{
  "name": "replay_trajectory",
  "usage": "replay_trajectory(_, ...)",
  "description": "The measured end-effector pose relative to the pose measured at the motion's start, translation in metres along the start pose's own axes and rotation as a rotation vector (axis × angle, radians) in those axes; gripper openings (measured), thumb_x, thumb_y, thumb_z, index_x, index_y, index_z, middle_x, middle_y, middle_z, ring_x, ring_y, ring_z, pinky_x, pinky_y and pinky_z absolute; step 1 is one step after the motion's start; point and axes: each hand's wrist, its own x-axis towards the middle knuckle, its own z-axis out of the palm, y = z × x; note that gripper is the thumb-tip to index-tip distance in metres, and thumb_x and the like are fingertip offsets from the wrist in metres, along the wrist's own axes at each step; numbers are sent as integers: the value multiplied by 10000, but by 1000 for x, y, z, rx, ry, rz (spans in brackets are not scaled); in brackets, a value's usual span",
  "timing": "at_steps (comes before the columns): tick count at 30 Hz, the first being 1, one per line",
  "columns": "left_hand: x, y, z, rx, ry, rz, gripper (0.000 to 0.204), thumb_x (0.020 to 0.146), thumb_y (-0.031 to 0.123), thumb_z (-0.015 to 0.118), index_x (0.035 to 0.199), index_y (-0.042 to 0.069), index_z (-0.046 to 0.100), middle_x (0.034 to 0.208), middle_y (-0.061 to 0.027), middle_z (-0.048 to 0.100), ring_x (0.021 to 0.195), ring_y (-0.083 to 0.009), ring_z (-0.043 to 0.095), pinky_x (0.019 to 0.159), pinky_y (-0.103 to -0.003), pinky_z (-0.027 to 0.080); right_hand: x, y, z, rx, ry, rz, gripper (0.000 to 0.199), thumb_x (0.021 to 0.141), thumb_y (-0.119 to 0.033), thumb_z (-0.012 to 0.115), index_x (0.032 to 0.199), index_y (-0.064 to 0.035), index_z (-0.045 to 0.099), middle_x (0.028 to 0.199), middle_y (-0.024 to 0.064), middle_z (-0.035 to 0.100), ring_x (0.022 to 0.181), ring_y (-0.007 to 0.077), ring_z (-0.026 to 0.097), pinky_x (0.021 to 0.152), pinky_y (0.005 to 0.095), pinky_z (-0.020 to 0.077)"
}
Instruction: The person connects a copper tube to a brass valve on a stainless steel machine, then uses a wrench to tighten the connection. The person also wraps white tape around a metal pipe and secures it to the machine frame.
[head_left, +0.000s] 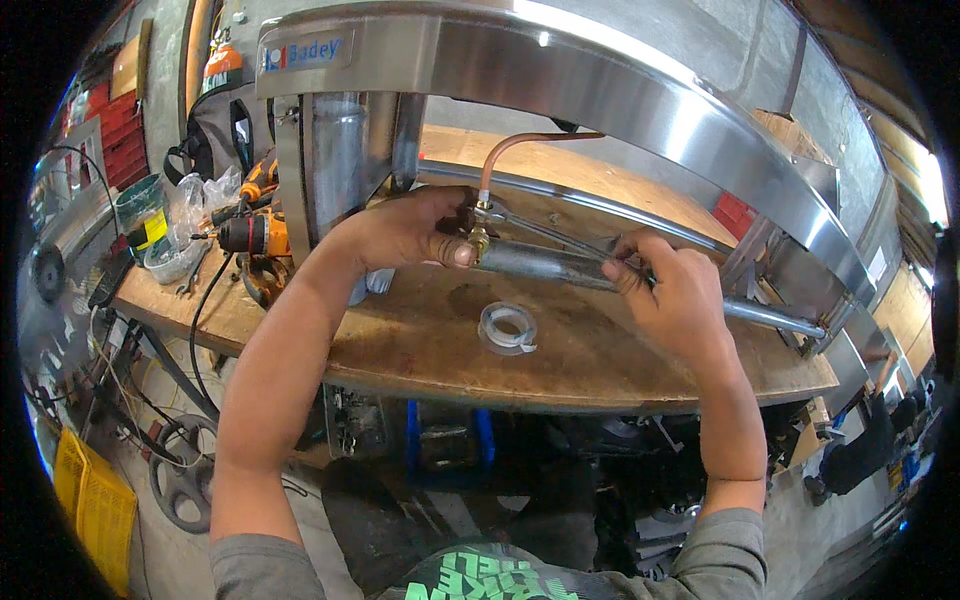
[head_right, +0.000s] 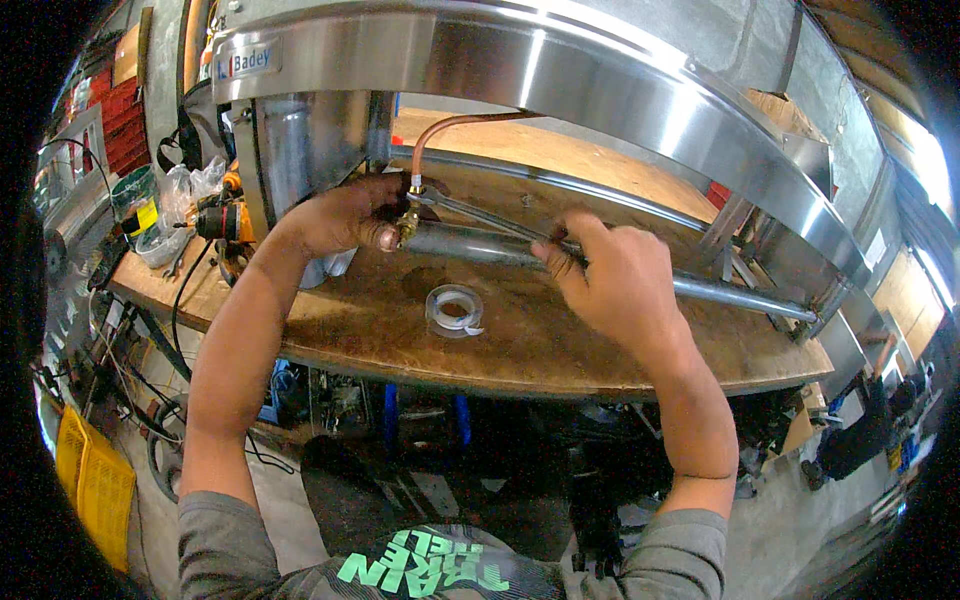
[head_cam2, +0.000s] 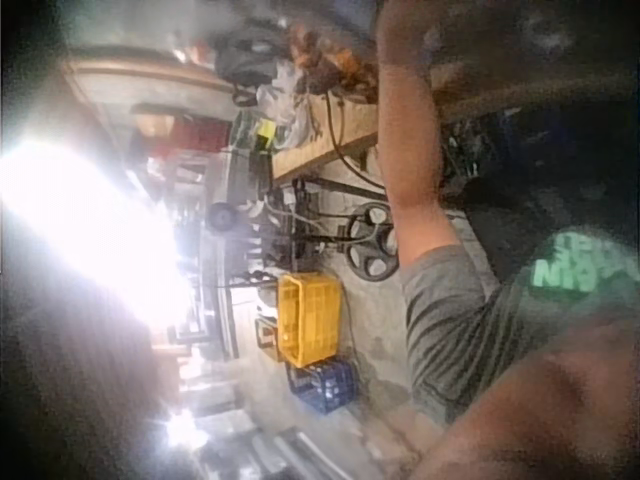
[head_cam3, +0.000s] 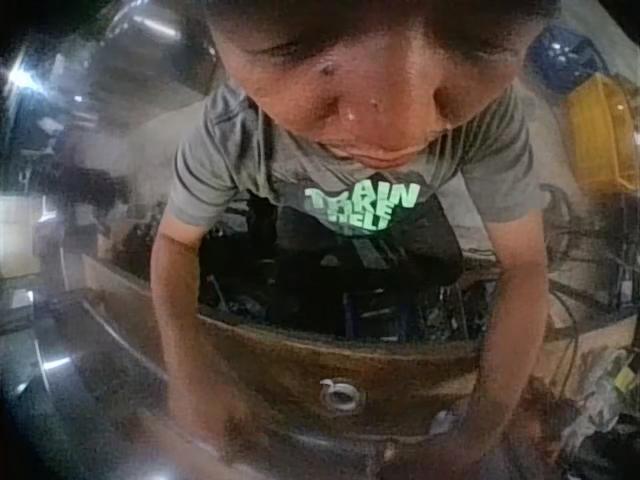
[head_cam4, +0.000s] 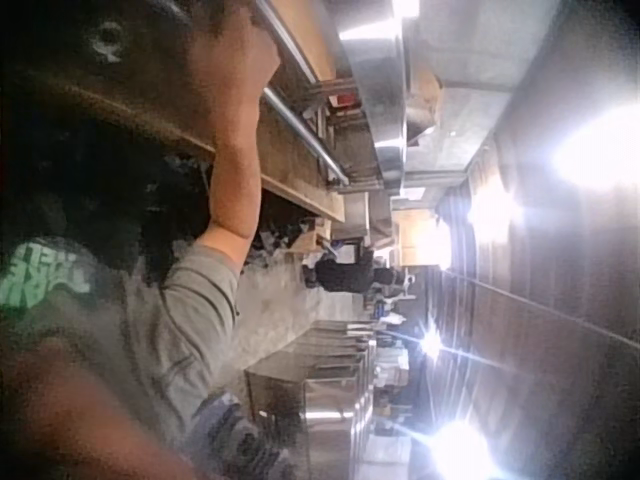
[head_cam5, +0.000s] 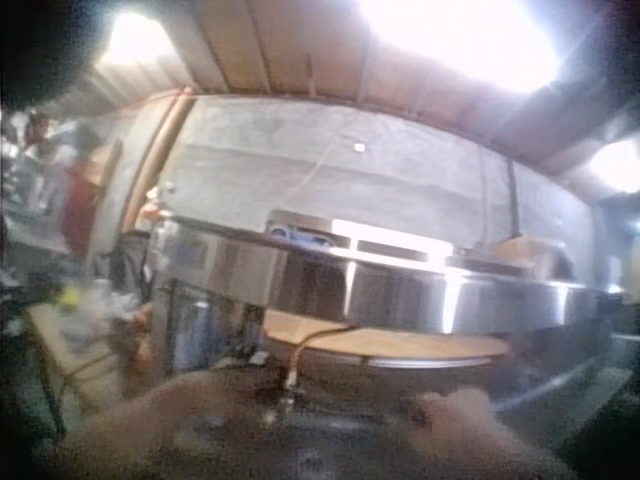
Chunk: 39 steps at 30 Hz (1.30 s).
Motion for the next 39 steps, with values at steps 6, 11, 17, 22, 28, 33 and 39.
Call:
replay_trajectory(6, 1, -1, -2, 112, 7, -23, 950, 653, 611, 790, 1309, -9, 496, 1200, -132, 617, 1131, -235, 554, 1000, -336, 403, -14, -40, -12, 93, 154, -234, 212, 824, -283, 708, 912, -104, 635, 563, 90, 580, 517, 313, 601, 491, 415, 452)
replay_trajectory(11, -3, 2, -5, 51, -11, -52, 798, 702, 510, 800, 1261, -5, 554, 1177, -126, 638, 1142, -212, 551, 990, -336, 408, 1, -33, -3, 127, 326, -457, 326, 747, -319, 764, 894, -45, 666, 657, 83, 585, 547, 248, 571, 516, 350, 445)
replay_trajectory(17, -4, 6, 1, -9, 42, -72, 824, 714, 454, 816, 1321, -4, 496, 1170, -81, 634, 1088, -188, 556, 979, -325, 423, 19, -39, 9, 737, 318, -733, 414, 748, -383, 734, 897, 2, 707, 728, 97, 581, 599, 200, 546, 537, 303, 429)
replay_trajectory(22, -4, 14, 4, -82, -40, -60, 844, 738, 462, 800, 1350, -14, 466, 1179, -105, 640, 1117, -187, 567, 995, -322, 429, 32, -100, 18, 796, 283, -925, 317, 692, -314, 763, 803, -42, 643, 688, 60, 568, 569, 233, 544, 500, 338, 429)
replay_trajectory(28, -10, 18, 10, -84, -14, -17, 832, 747, 435, 801, 1361, -12, 460, 1191, -107, 639, 1133, -184, 566, 1014, -327, 416, 73, -181, 42, 478, 154, -859, 229, 672, -287, 681, 743, -72, 651, 721, 123, 663, 698, 305, 670, 595, 414, 526)
replay_trajectory(33, -6, 17, 10, -64, 17, -2, 823, 754, 413, 802, 1370, -10, 456, 1201, -108, 638, 1146, -182, 564, 1029, -332, 405, 107, -210, 65, 349, 67, -780, 187, 627, -249, 680, 715, -87, 709, 710, 132, 691, 666, 316, 694, 587, 431, 548)
replay_trajectory(39, 3, 19, 3, -61, 54, 17, 812, 763, 386, 803, 1381, -7, 451, 1213, -110, 636, 1162, -179, 562, 1047, -338, 392, 103, -210, 89, 391, 280, -802, 191, 640, -217, 689, 731, -55, 645, 719, 124, 664, 666, 312, 684, 590, 430, 533)
